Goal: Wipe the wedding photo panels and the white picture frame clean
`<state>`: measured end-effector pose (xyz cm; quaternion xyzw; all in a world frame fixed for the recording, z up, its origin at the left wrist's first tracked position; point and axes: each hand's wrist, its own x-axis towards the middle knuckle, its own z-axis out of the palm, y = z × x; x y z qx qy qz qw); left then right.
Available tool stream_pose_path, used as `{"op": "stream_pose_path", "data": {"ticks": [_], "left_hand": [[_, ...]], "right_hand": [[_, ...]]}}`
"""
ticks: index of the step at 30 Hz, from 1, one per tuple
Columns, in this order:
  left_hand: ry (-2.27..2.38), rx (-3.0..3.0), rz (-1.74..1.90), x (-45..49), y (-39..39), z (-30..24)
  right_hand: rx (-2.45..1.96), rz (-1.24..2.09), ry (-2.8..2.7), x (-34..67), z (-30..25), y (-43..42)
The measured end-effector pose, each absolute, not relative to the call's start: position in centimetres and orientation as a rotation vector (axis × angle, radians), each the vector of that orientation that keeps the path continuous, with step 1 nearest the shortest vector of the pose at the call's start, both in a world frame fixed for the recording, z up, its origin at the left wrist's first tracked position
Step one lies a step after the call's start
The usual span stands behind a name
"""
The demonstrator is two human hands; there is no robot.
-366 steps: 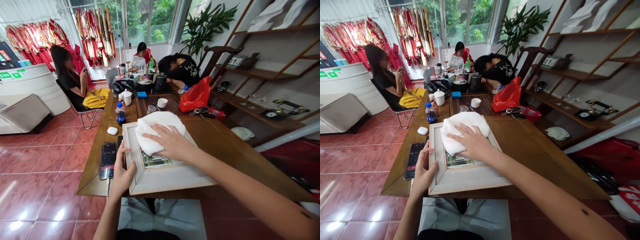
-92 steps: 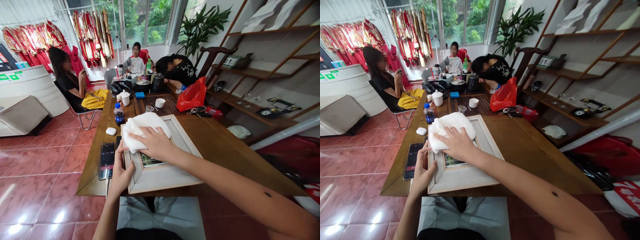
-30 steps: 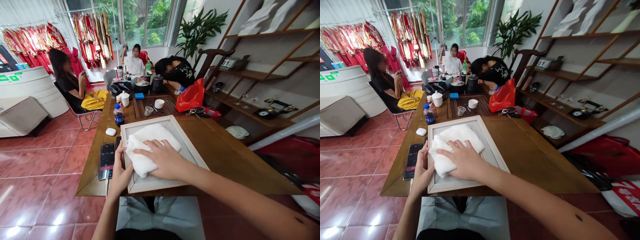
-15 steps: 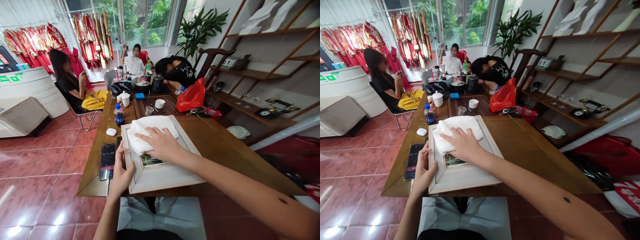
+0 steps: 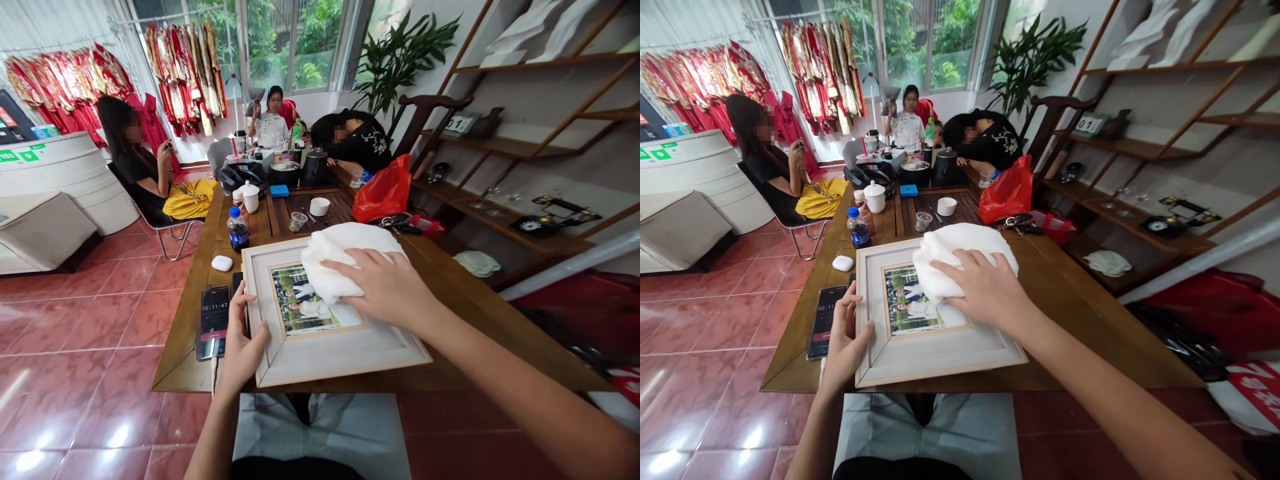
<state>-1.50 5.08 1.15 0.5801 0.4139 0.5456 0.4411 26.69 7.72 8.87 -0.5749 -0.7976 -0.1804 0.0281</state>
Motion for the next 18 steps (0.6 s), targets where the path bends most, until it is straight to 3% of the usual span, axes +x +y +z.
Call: {"op": "stream_pose_path", "data": {"ticks": [11, 18], "left_hand": [[1.037, 1.434, 1.346, -1.3, 5.0, 1.6], [1.026, 1.428, 1.352, -1.2, 5.1, 1.6]], "right_hand": [[-1.48, -0.352, -2.473, 29.3, 7.4, -0.7], [-1.406, -0.29, -2.377, 25.8, 6.6, -1.1]]}}
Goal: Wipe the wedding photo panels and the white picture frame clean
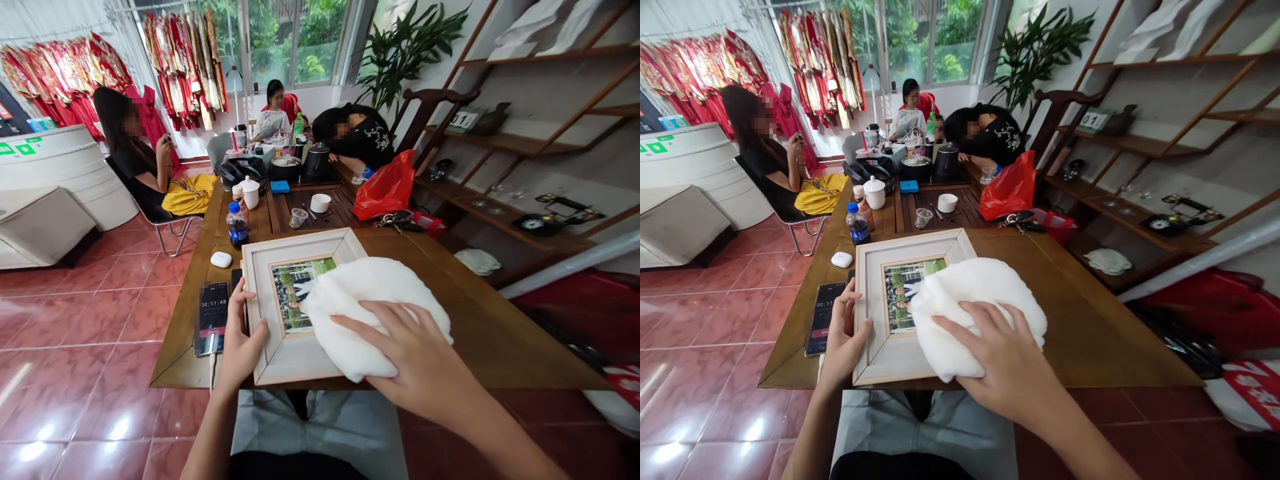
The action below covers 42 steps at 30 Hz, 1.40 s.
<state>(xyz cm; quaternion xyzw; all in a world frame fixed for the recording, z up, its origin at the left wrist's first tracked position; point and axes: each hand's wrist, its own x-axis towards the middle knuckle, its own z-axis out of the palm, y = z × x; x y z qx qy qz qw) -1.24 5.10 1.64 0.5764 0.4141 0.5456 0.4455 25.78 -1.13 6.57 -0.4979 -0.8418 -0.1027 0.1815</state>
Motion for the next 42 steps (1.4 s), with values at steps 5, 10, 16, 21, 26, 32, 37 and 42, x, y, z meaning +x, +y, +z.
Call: {"op": "stream_pose_path", "data": {"ticks": [5, 10, 16, 21, 26, 32, 37, 42], "left_hand": [[1.02, 1.434, 1.356, -1.3, 5.2, 1.5], [1.02, 1.407, 1.346, -1.3, 5.1, 1.4], [1.019, 1.442, 1.353, -1.3, 5.1, 1.5], [1.015, 1.451, 1.351, -1.3, 5.2, 1.4], [1.028, 1.455, 1.345, -1.3, 5.1, 1.4], [1.032, 1.461, 1.348, -1.3, 5.1, 1.4], [1.033, 1.458, 1.347, -1.3, 5.1, 1.4], [1.03, 1.478, 1.338, -1.5, 5.2, 1.3]], "right_hand": [[-1.333, -0.039, -2.362, 20.9, 6.6, -0.6], [-1.278, 0.027, -2.391, 18.8, 6.8, -0.3], [-1.396, -0.145, -2.34, 21.2, 6.6, -0.5], [-1.573, -0.396, -2.24, 24.2, 6.5, -0.9], [-1.621, -0.412, -2.228, 24.3, 6.2, -0.6], [-1.509, -0.108, -2.37, 20.7, 6.9, 0.8], [-1.466, 0.037, -2.438, 19.1, 7.4, 1.7], [-1.617, -0.225, -2.352, 20.9, 7.2, 2.5]]}}
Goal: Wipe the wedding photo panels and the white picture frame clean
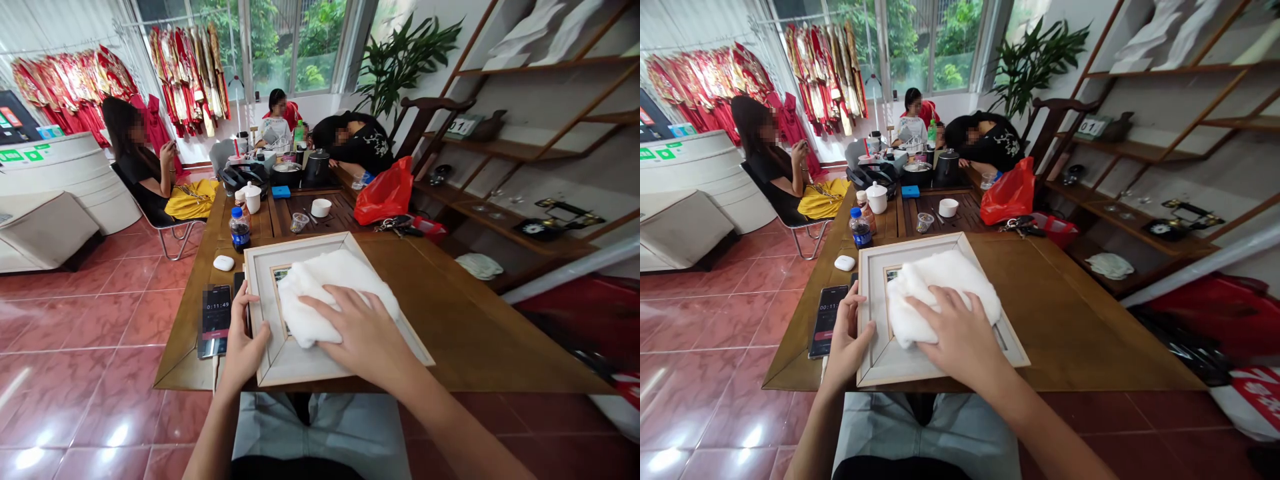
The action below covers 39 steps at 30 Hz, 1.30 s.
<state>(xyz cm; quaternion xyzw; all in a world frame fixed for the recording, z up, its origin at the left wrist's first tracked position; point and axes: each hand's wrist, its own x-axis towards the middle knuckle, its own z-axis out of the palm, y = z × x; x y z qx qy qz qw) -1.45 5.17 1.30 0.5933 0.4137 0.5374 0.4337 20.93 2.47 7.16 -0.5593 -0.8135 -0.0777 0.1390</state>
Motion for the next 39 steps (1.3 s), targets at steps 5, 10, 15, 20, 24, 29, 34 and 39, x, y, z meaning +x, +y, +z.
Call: {"op": "stream_pose_path", "data": {"ticks": [5, 10, 15, 20, 24, 29, 34, 39], "left_hand": [[1.037, 1.481, 1.336, -1.4, 5.2, 1.3], [1.042, 1.5, 1.342, -1.3, 5.3, 1.3], [1.032, 1.513, 1.354, -1.4, 5.3, 1.2], [1.027, 1.504, 1.347, -1.5, 5.3, 1.2], [1.022, 1.511, 1.354, -1.4, 5.2, 1.2], [1.031, 1.507, 1.345, -1.4, 5.2, 1.2], [1.038, 1.506, 1.335, -1.4, 5.2, 1.1], [1.035, 1.516, 1.334, -1.5, 5.2, 1.1]], "right_hand": [[-1.813, -0.482, -2.204, 23.0, 7.0, 3.5], [-1.79, -0.482, -2.252, 22.3, 7.0, 4.0], [-1.607, -0.226, -2.424, 19.5, 7.3, 4.0], [-1.444, -0.035, -2.541, 18.4, 7.7, 4.0], [-1.577, -0.164, -2.465, 20.0, 7.7, 4.2], [-1.793, -0.463, -2.29, 22.5, 7.2, 4.7], [-1.772, -0.439, -2.342, 22.4, 7.4, 5.6], [-1.649, -0.172, -2.48, 20.0, 8.1, 6.4]]}}
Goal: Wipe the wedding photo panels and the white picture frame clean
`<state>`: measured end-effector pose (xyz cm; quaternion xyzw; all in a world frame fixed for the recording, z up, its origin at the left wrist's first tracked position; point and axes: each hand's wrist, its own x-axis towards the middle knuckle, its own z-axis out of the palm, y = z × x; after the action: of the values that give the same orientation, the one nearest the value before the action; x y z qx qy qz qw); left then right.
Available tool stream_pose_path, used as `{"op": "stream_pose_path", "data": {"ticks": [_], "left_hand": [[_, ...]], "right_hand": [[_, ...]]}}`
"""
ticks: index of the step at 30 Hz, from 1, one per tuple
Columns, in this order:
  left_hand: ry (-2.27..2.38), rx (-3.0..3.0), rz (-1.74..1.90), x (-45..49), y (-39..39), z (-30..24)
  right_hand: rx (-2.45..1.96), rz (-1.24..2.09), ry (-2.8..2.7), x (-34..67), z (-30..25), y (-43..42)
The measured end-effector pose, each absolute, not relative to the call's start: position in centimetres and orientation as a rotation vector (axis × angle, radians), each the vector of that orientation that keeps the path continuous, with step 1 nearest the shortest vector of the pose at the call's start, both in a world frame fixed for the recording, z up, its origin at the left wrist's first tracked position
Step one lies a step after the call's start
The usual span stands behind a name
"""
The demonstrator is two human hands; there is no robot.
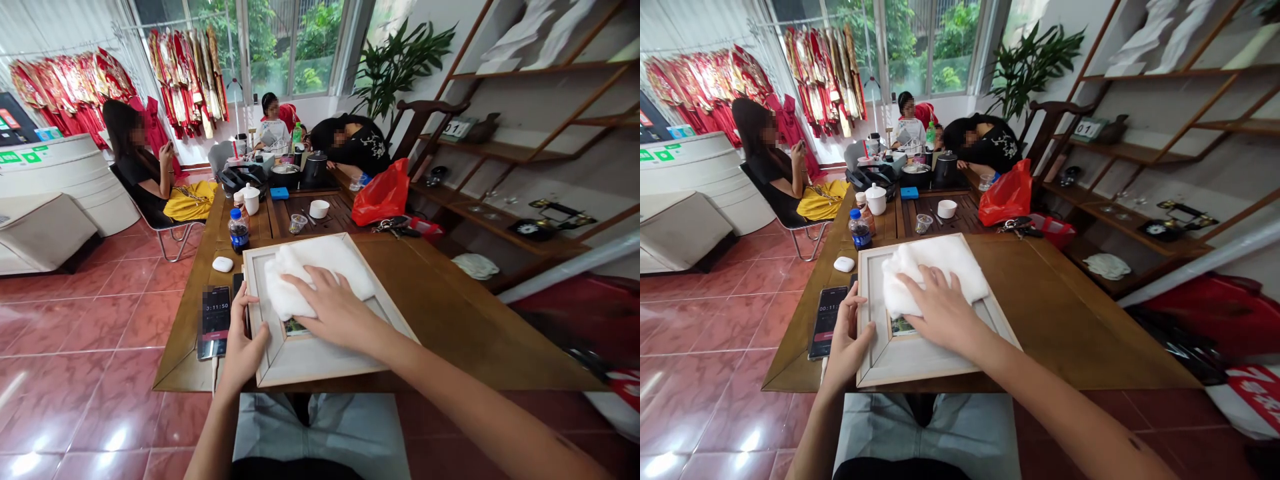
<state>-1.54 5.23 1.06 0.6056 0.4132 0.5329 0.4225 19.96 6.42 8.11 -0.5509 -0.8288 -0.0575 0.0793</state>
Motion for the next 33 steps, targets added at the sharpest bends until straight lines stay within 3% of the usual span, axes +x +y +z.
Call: {"op": "stream_pose_path", "data": {"ticks": [6, 18, 28, 33], "left_hand": [[1.043, 1.54, 1.336, -1.7, 5.3, 1.0], [1.04, 1.517, 1.332, -1.5, 5.2, 1.0], [1.034, 1.537, 1.345, -1.6, 5.2, 0.8], [1.023, 1.52, 1.34, -1.5, 5.2, 0.9]], "right_hand": [[-1.603, 0.034, -2.543, 17.3, 9.2, 7.1], [-1.891, -0.412, -2.331, 20.0, 8.2, 8.0], [-1.657, -0.093, -2.52, 16.6, 9.4, 8.0], [-1.668, -0.111, -2.525, 16.6, 9.7, 8.1]]}}
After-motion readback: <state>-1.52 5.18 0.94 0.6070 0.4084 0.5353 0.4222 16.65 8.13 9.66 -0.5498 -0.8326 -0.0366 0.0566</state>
